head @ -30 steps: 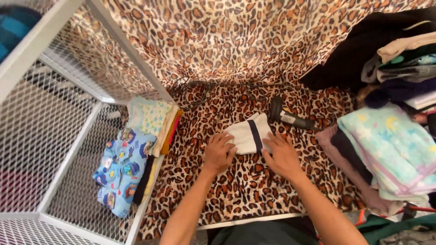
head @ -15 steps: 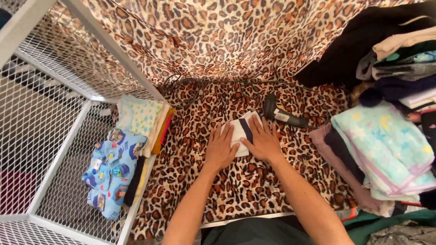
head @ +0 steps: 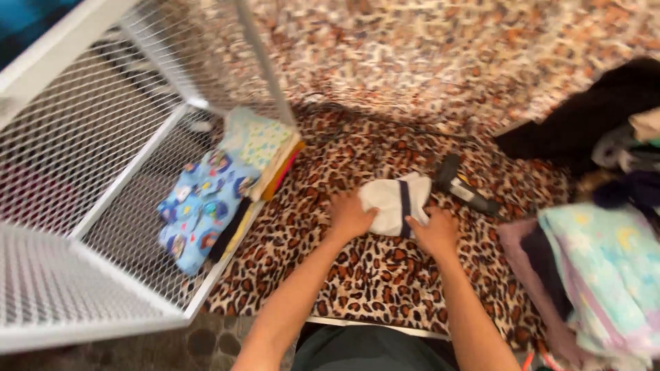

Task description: Scanning and folding various items of clothing including a hat, a patterned shirt, and a small cloth on a leopard-print surface.

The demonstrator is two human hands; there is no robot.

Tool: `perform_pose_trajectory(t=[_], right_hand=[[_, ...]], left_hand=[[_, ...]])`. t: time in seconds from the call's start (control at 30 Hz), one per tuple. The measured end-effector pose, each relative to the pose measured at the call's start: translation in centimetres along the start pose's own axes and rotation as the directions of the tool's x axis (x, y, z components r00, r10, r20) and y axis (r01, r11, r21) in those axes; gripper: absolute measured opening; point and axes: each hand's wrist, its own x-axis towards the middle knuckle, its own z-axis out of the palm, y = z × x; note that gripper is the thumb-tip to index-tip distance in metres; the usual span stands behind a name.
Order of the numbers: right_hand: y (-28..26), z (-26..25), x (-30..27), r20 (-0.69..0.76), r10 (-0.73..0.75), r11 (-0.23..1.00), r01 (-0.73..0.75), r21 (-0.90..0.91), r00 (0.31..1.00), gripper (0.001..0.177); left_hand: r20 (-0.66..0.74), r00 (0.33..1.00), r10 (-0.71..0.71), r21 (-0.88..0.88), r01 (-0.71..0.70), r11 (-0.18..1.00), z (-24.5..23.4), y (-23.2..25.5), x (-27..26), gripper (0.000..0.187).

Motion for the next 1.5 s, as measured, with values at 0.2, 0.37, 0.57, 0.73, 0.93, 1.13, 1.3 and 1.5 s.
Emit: perform_pose_trajectory(t=[0.2, 0.37, 0.57, 0.73, 0.93, 1.13, 1.3, 1.5], right_hand=[[-1.9, -2.9, -1.6, -0.153, -0.096, 0.947, 0.138, 0.292, 0.984, 0.054], [-12.6, -6.2, -2.2, -0.211, -0.392, 0.762, 0.445, 0.471, 0.895, 0.042], [-34.1, -1.8, -4.2, -0.115, -0.836, 0.377, 0.714, 0.590, 0.536, 0.046], [-39.7, 4.6, -8.1, 0.062, -0.972, 0.233, 0.954, 0.191, 0.225, 0.074], [-35.4, 9.4, -4.3, -0.077, -0.977, -0.200, 0.980, -0.015, -0.201, 0.045], [-35.7, 7.9, -5.0, 0.330, -0.944, -0.066, 0.969, -0.236, 0.016, 0.093], [-34.8, 9.6, -4.9, 0.231, -0.972, -0.014, 0.974, -0.228, 0.041, 0.101], [-27.1, 2.7, -5.0, -0.063, -0.971, 0.231, 0.973, 0.002, 0.230, 0.106]], left_hand=[[-0.002, 0.998, 0.066, -0.568, -0.056, 0.821, -3.9, 2.6, -6.1, 0.073], [-0.428, 0.902, 0.054, -0.676, -0.359, 0.644, -7.3, -0.9, -9.4, 0.044], [-0.902, 0.404, -0.152, -0.327, -0.410, 0.852, -16.6, -9.7, -17.9, 0.035], [-0.936, 0.318, -0.149, -0.134, 0.071, 0.989, -16.3, -15.2, -19.1, 0.044], [-0.774, 0.618, 0.138, 0.306, 0.174, 0.936, -13.1, -16.4, -17.6, 0.054], [-0.668, 0.738, 0.094, 0.342, 0.192, 0.920, -13.2, -16.6, -17.3, 0.090], [-0.612, 0.789, -0.058, 0.368, 0.349, 0.861, -13.6, -15.8, -17.0, 0.103], [-0.767, 0.642, 0.003, 0.393, 0.466, 0.792, -13.6, -16.3, -14.4, 0.109]])
